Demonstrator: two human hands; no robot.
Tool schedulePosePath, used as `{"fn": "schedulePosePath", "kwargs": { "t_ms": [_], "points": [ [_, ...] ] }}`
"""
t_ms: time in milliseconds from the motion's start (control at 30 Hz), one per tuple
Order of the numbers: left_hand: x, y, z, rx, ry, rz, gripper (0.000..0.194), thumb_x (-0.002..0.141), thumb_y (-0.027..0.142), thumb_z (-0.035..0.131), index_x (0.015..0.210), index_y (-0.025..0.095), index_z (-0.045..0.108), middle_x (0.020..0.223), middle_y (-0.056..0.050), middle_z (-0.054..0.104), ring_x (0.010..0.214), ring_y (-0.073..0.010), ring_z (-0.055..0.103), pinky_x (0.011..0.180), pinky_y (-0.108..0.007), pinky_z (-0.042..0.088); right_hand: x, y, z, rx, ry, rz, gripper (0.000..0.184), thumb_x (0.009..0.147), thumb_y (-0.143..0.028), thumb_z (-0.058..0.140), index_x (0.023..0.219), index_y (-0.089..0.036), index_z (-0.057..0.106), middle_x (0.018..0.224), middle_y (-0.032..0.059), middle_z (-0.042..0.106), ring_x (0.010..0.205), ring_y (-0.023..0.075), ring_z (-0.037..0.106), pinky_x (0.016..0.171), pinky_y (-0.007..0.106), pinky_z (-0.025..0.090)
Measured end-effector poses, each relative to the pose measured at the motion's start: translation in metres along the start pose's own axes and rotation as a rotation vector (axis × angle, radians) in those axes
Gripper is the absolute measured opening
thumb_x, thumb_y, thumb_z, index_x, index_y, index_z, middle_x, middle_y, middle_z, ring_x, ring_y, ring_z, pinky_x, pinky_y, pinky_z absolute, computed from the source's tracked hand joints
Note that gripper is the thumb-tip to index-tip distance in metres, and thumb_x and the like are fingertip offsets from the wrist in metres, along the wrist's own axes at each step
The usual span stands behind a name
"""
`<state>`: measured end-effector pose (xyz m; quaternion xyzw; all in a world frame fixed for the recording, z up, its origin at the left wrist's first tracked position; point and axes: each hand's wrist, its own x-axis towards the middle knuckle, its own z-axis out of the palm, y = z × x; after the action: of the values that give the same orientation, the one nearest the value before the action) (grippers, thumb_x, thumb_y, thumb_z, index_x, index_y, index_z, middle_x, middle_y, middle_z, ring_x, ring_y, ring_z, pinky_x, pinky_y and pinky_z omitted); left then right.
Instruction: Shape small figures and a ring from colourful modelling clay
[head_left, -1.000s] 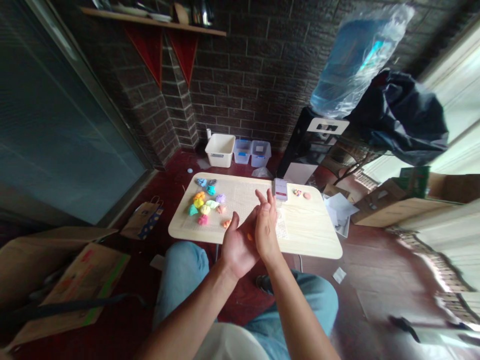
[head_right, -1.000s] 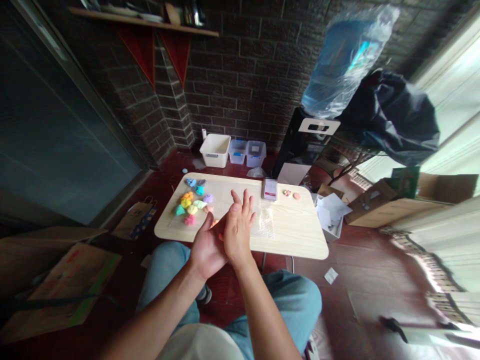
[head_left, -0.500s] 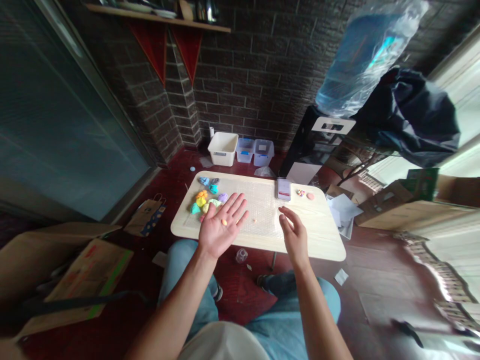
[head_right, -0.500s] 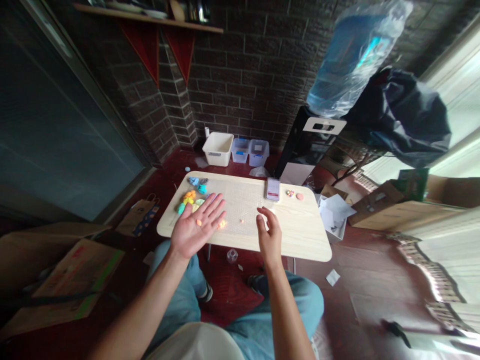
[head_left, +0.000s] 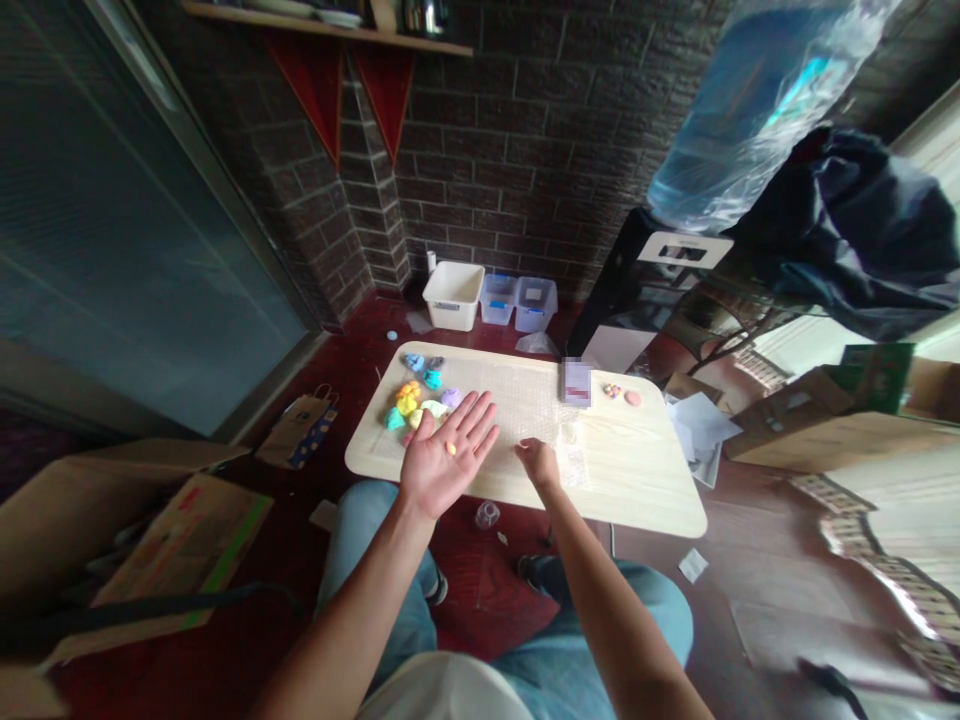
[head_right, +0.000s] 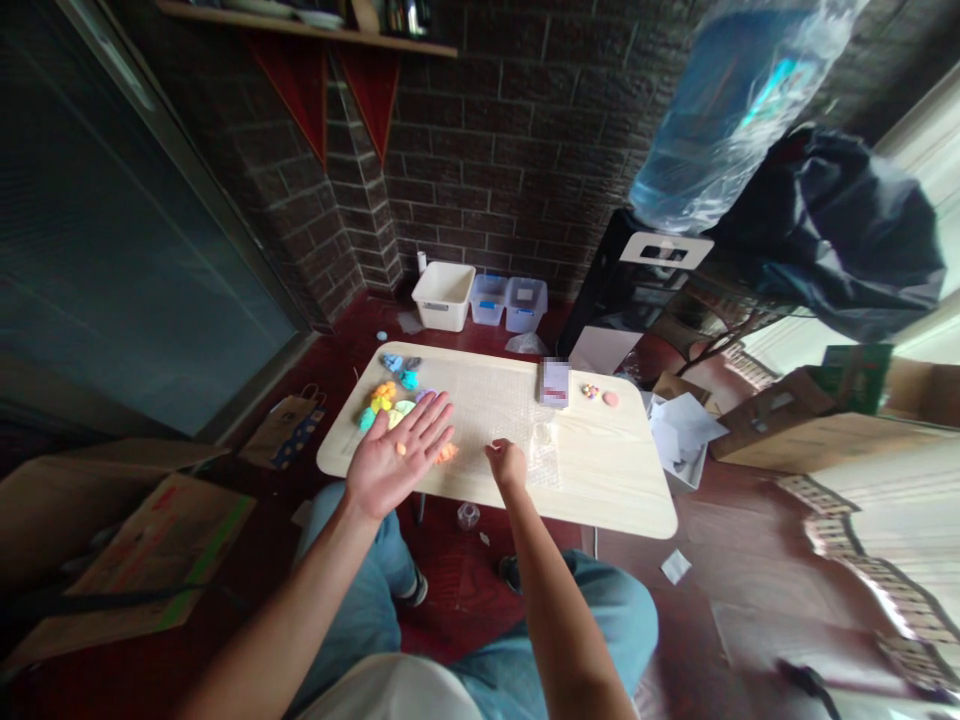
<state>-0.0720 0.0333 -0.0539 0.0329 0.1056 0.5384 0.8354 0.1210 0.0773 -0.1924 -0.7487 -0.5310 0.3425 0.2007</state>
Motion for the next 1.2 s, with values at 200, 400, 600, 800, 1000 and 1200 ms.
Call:
{"fn": "schedulePosePath", "kwargs": {
  "t_ms": [200,400,600,800,1000,1200],
  "points": [
    [-0.002,0.004,0.007,0.029,0.012,-0.015,0.065,0.099,0.048,0.025,0.151,0.010,0.025,0.151,-0.014,0.041,0.143,-0.0244,0.034,0.117,-0.041,0.025,0.001,-0.011,0.018,-0.141,0.056,0.029,0.032,0.093,-0.033,0.058,0.120,-0.017,0.058,0.122,0.0089,0.060,0.104,0.0218,0.062,0.088,0.043,0.054],
    [-0.005,0.008,0.009,0.030,-0.016,-0.020,0.065,0.099,0.049,0.025,0.150,0.009,0.027,0.152,-0.014,0.041,0.143,-0.0244,0.034,0.116,-0.040,0.027,-0.024,-0.039,-0.011,-0.086,0.148,-0.136,0.024,0.094,-0.033,0.055,0.109,-0.016,0.063,0.108,0.0068,0.066,0.092,0.0181,0.065,0.083,0.039,0.054],
    [-0.006,0.004,0.008,0.055,0.047,-0.079,0.064,0.099,0.047,0.031,0.148,0.007,0.032,0.147,-0.017,0.047,0.136,-0.0246,0.043,0.107,-0.036,0.039,-0.101,-0.089,-0.060,0.041,0.210,-0.561,0.025,0.095,-0.038,0.051,0.108,-0.023,0.067,0.106,0.0057,0.068,0.098,0.0207,0.061,0.091,0.037,0.047],
    [-0.014,-0.006,0.018,0.045,0.090,-0.193,0.065,0.099,0.047,0.032,0.145,0.001,0.036,0.130,-0.021,0.062,0.114,-0.0237,0.062,0.091,-0.030,0.049,-0.139,-0.112,-0.073,-0.142,0.273,-0.861,0.020,0.092,-0.030,0.058,0.108,-0.028,0.072,0.099,0.0056,0.068,0.092,0.0243,0.054,0.079,0.041,0.040],
    [-0.017,-0.010,0.018,0.032,-0.001,-0.188,0.064,0.099,0.044,0.031,0.147,0.002,0.032,0.135,-0.019,0.059,0.116,-0.0246,0.061,0.098,-0.032,0.045,-0.147,-0.111,-0.076,-0.187,0.284,-0.839,0.026,0.092,-0.028,0.058,0.114,-0.033,0.070,0.114,0.0050,0.064,0.098,0.0255,0.051,0.081,0.044,0.039],
    [-0.018,-0.014,0.021,0.003,-0.045,-0.162,0.062,0.100,0.044,0.027,0.149,0.005,0.029,0.144,-0.017,0.050,0.134,-0.0229,0.047,0.104,-0.031,0.041,-0.149,-0.099,-0.066,0.292,0.355,-0.721,0.024,0.091,-0.029,0.059,0.112,-0.032,0.070,0.126,0.0060,0.058,0.115,0.0252,0.050,0.096,0.047,0.040]
  ]
}}
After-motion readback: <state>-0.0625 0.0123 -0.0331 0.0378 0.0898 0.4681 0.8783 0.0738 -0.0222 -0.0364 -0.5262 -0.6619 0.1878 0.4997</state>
